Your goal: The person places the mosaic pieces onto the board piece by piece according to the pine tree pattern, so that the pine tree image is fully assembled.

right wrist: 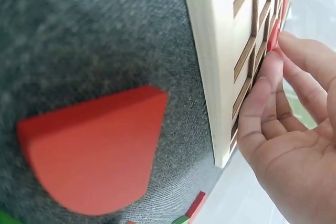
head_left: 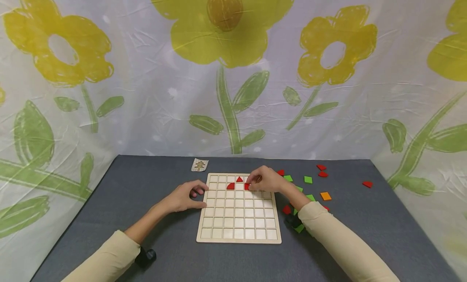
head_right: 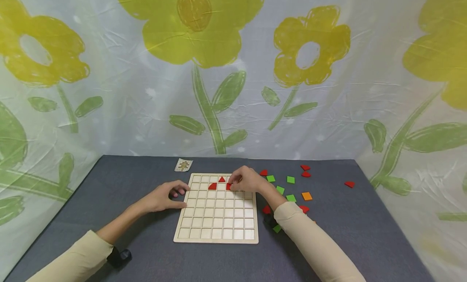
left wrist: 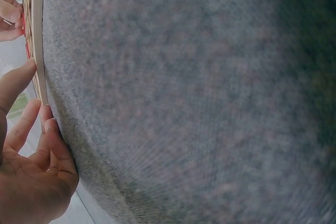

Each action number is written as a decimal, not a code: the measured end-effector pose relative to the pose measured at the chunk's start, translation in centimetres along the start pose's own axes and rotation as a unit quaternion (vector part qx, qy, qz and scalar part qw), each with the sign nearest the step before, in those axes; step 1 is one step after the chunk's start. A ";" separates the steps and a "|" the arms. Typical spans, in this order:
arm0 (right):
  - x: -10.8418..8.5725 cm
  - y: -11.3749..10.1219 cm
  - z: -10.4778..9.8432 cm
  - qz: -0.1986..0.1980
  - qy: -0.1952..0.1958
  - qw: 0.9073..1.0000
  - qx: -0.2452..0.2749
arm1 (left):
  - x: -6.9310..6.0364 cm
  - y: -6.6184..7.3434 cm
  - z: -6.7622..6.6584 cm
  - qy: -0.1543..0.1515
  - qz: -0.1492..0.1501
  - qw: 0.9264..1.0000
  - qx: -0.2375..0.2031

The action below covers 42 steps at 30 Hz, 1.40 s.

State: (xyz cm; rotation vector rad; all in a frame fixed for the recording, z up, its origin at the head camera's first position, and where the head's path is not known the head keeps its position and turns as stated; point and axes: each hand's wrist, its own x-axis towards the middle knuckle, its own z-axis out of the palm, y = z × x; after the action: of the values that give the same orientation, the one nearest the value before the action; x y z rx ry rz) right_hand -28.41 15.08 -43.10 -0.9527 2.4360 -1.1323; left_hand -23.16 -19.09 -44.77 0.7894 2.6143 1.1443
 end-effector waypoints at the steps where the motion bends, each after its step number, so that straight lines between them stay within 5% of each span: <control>1: 0.0 0.0 0.0 0.000 -0.001 1.000 0.000 | 0.0 0.0 0.0 -0.001 0.000 1.000 0.000; 17: -0.9 0.6 -1.4 -0.034 -0.001 0.999 0.034 | 0.1 -0.3 0.1 0.002 0.000 1.000 0.001; 42: -10.1 4.3 -6.0 0.026 0.026 0.998 0.054 | 0.2 -0.4 0.1 0.000 -0.008 1.000 0.008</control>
State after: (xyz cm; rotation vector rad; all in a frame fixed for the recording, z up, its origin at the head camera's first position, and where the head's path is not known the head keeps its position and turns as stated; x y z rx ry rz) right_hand -25.94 27.31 -42.63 -0.8326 2.3983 -1.2702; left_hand -23.42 -19.10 -45.10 0.7697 2.6273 1.1202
